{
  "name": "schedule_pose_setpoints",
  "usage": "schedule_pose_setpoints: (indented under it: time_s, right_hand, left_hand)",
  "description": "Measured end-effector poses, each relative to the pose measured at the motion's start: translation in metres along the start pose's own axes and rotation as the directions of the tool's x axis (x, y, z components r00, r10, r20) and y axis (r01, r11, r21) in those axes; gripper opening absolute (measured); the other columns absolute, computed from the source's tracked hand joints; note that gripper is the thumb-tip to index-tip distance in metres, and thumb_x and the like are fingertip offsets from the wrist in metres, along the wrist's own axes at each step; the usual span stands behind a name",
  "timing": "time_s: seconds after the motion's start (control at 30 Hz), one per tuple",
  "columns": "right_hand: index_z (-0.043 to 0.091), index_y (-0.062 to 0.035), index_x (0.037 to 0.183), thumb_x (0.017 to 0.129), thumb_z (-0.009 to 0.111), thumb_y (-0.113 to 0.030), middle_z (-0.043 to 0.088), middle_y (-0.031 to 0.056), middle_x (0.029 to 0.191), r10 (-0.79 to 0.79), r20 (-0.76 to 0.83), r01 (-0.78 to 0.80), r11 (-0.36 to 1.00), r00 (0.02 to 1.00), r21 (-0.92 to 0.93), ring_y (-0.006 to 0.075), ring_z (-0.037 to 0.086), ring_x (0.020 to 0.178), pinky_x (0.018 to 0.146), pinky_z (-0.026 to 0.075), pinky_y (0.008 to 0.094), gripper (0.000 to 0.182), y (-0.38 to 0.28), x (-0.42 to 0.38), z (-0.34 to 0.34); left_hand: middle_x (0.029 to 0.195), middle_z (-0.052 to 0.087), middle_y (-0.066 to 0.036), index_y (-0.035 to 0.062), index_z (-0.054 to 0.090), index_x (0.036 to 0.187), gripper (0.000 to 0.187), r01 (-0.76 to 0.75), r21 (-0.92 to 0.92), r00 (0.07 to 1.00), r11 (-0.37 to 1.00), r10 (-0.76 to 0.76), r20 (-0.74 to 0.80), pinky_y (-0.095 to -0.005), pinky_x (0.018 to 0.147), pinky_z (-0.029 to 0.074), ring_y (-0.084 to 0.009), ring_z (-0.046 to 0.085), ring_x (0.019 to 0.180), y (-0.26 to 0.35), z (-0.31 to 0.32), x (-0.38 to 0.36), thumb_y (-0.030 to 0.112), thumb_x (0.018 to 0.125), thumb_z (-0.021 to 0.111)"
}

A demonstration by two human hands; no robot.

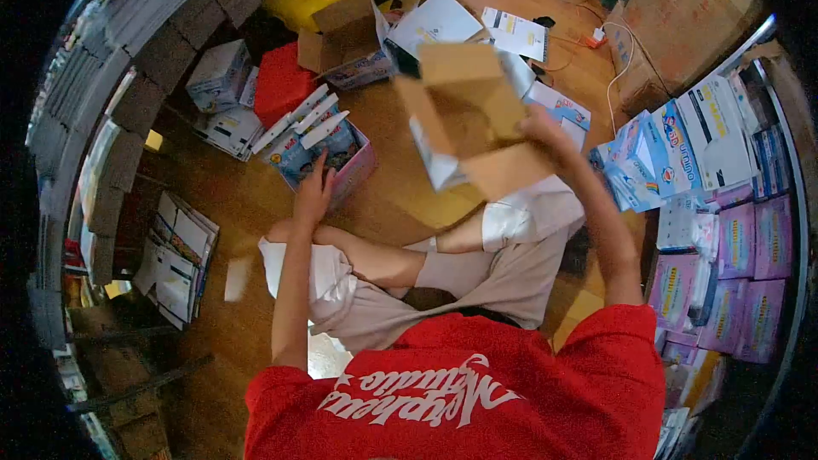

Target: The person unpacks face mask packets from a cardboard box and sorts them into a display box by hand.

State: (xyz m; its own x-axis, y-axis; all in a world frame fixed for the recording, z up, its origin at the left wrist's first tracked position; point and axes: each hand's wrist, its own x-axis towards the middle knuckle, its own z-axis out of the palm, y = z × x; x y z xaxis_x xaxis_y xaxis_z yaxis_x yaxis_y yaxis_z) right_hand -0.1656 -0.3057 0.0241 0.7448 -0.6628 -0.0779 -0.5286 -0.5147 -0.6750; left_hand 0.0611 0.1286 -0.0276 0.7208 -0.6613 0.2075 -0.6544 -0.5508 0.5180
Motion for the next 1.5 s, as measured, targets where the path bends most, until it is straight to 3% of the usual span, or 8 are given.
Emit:
schedule_pose_setpoints:
  time_s: [0.1, 0.2, 0.37, 0.5, 0.63, 0.8, 1.23, 1.5]
  right_hand:
    - [0.068, -0.0029, 0.092, 0.072, 0.061, -0.013, 0.067, 0.0115, 0.079, -0.172, 0.106, 0.201, 0.887, 0.979, -0.416, 0.0244, 0.063, 0.072, 0.065, 0.05, 0.038, 0.023, 0.001, 0.079, -0.069]
    - [0.063, -0.004, 0.1, 0.079, 0.059, -0.018, 0.065, 0.0139, 0.085, -0.069, 0.136, 0.064, 0.997, 0.988, 0.036, 0.0278, 0.063, 0.077, 0.068, 0.051, 0.0409, 0.026, -0.001, 0.139, -0.092]
    - [0.054, -0.0065, 0.116, 0.09, 0.053, -0.029, 0.061, 0.0212, 0.095, 0.131, 0.255, -0.284, 0.544, 0.958, 0.789, 0.037, 0.062, 0.084, 0.075, 0.053, 0.05, 0.034, -0.095, 0.097, -0.109]
    - [0.038, -0.0081, 0.133, 0.089, 0.055, -0.036, 0.059, 0.0185, 0.098, -0.022, 0.196, -0.006, 0.99, 0.98, 0.144, 0.0349, 0.06, 0.093, 0.074, 0.052, 0.0498, 0.055, -0.029, 0.129, -0.097]
    - [0.023, -0.0112, 0.143, 0.072, 0.072, -0.043, 0.057, 0.0214, 0.109, 0.019, 0.311, 0.177, 0.789, 0.95, -0.588, 0.0349, 0.057, 0.103, 0.08, 0.049, 0.0482, 0.092, 0.025, 0.108, -0.083]
    - [0.011, -0.0132, 0.148, 0.042, 0.088, -0.048, 0.031, 0.0264, 0.142, 0.189, 0.128, -0.014, 0.609, 0.974, -0.793, 0.0376, 0.036, 0.129, 0.107, 0.027, 0.0529, 0.135, 0.094, 0.064, -0.055]
    - [0.041, -0.0124, 0.138, 0.049, 0.083, -0.049, 0.031, 0.0209, 0.143, -0.466, 0.266, 0.537, 0.736, 0.844, -0.413, 0.0364, 0.025, 0.136, 0.11, 0.003, 0.0615, 0.105, 0.029, -0.023, 0.052]
    - [0.052, -0.0116, 0.126, 0.045, 0.087, -0.029, 0.033, 0.0125, 0.139, -0.679, 0.226, 0.715, 0.663, 0.699, -0.22, 0.0435, 0.023, 0.132, 0.102, 0.022, 0.0663, 0.09, -0.041, -0.104, 0.149]
  left_hand:
    - [0.098, 0.061, -0.028, 0.0073, 0.037, 0.138, 0.049, -0.007, 0.012, 1.0, 1.0, 0.007, 0.007, -0.0501, 0.076, 0.046, -0.0442, 0.059, 0.089, 0.007, -0.005, 0.0, 0.031, 0.096, 0.043]
    - [0.098, 0.061, -0.028, 0.0063, 0.039, 0.137, 0.048, -0.026, -0.062, 1.0, 0.998, 0.025, -0.013, -0.0503, 0.077, 0.046, -0.0446, 0.059, 0.089, -0.002, 0.002, 0.001, 0.031, 0.096, 0.043]
    - [0.105, 0.06, -0.027, 0.0043, 0.042, 0.133, 0.045, -0.079, -0.071, 0.995, 0.994, 0.074, -0.071, -0.0481, 0.081, 0.046, -0.0428, 0.058, 0.094, -0.006, 0.004, -0.003, 0.029, 0.096, 0.044]
    - [0.111, 0.058, -0.028, 0.0034, 0.044, 0.131, 0.043, -0.088, -0.085, 0.994, 0.993, 0.082, -0.073, -0.0463, 0.086, 0.044, -0.0413, 0.057, 0.101, -0.011, 0.011, -0.003, 0.027, 0.095, 0.045]
    - [0.113, 0.058, -0.028, 0.0032, 0.045, 0.13, 0.042, -0.062, -0.12, 0.998, 0.991, 0.059, -0.027, -0.046, 0.088, 0.044, -0.0413, 0.056, 0.103, -0.002, 0.004, -0.002, 0.027, 0.095, 0.046]
    - [0.114, 0.057, -0.027, 0.0043, 0.045, 0.131, 0.042, -0.059, -0.133, 0.998, 0.989, 0.059, -0.003, -0.0456, 0.089, 0.044, -0.0419, 0.056, 0.104, -0.005, 0.007, -0.001, 0.026, 0.095, 0.046]
    - [0.118, 0.056, -0.024, 0.0046, 0.047, 0.13, 0.04, -0.08, -0.129, 0.997, 0.988, 0.078, -0.021, -0.043, 0.092, 0.043, -0.0395, 0.055, 0.107, 0.005, 0.003, -0.002, 0.023, 0.095, 0.048]
    - [0.12, 0.055, -0.02, 0.0046, 0.051, 0.125, 0.038, -0.308, -0.095, 0.95, 0.947, 0.3, -0.085, -0.0418, 0.092, 0.042, -0.0356, 0.053, 0.108, 0.027, -0.004, -0.01, 0.01, 0.087, 0.054]
